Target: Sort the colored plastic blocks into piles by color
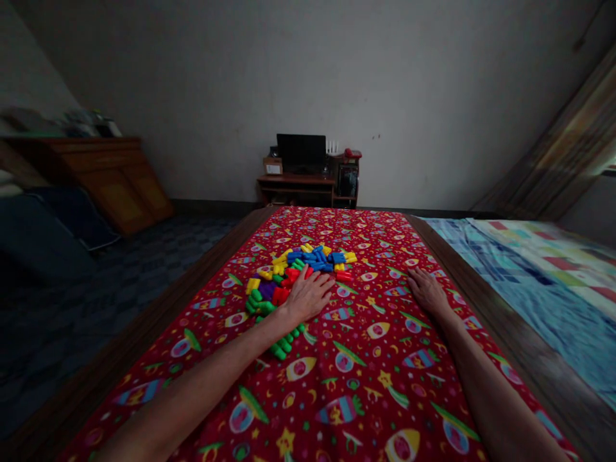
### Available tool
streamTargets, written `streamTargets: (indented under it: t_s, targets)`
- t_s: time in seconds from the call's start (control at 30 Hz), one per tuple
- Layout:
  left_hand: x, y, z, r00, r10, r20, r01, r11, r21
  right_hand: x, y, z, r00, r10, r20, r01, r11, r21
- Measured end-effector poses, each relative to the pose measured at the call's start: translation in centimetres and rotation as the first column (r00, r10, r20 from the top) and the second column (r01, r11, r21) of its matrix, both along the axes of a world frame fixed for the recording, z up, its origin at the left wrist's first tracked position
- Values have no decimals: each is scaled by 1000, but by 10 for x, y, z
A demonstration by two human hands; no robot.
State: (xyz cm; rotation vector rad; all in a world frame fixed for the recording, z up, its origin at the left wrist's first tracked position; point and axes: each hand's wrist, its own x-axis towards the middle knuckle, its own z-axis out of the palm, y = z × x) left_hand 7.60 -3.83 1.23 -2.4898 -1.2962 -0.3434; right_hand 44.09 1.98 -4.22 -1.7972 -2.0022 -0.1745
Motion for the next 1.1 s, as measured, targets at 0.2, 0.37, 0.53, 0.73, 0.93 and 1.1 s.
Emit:
streamTargets:
  t_s: [0.2,0.37,0.53,0.73,0.93,1.1]
  targets:
    - [38,22,15,982,-167,-89,172,984,49,-4,-2,2,1000,-14,22,13,1000,11]
    - [98,72,17,978,-188,-88,184,982,-50,-1,-2,1,1000,1,26,-1,1000,19]
    - [70,105,19,979,196,-61,-204,961,-187,0,-1,-1,999,-2,38,1,1000,18]
    - [10,101,28,920,381,-89,-390,878,-276,1,0,-4,999,2,42,-4,999,48]
    - [-42,84,50,896,428,-119,-442,835,-328,1,-1,0,994,46,100,-52,997,63]
    - [-41,21,51,941,327,-87,-339,908,-247,1,1,-3,995,-9,97,4,999,50]
